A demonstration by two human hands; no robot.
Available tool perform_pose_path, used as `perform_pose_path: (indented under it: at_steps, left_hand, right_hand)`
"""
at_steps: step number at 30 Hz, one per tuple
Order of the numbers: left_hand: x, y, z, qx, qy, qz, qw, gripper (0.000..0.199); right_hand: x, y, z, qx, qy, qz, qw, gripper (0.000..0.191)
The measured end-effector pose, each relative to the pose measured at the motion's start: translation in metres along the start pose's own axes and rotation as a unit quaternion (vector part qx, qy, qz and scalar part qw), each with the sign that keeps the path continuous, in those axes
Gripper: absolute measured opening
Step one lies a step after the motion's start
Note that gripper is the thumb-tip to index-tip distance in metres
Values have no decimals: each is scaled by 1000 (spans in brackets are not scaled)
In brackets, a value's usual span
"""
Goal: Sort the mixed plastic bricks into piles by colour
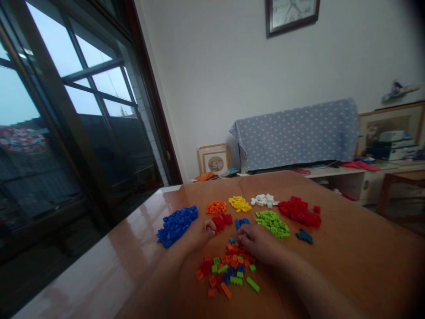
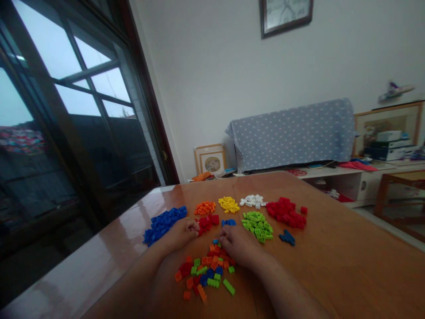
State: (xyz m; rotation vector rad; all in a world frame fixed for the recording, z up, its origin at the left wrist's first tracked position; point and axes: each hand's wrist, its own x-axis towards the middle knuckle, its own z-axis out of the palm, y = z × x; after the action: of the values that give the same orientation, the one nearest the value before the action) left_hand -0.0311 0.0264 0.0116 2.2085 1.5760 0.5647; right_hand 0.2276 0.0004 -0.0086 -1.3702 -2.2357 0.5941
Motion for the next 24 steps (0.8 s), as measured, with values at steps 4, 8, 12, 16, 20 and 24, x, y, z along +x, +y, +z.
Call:
perform_pose_path:
  at_steps: [4, 8, 12, 16, 20, 24]
  left_hand:
    - [21, -13, -10, 25, 56, -22, 998, 17]
    - [36, -11, -8, 40, 68, -18, 997, 21]
    - [45, -1, -5, 55, 70, -1, 996, 24]
    - [49, 4, -6, 65, 63, 16, 996, 27]
    - [47, 4, -8, 69, 66, 18, 995, 27]
    - [35, 6, -7, 66, 63, 32, 995, 26]
  right_hand:
    - [0, -1, -2, -7, 0, -2, 1000, 19]
    - [0, -3, -3, -2, -4, -1, 1000, 19]
    - [0, -2, -3, -5, 5, 0, 1000, 18]
    - [-1, -2, -3, -4, 6, -1, 1000, 18]
    - [0, -1, -3, -2, 3, -1, 1000, 19]
    - [0, -1, -4, -11, 1, -6, 1000, 19]
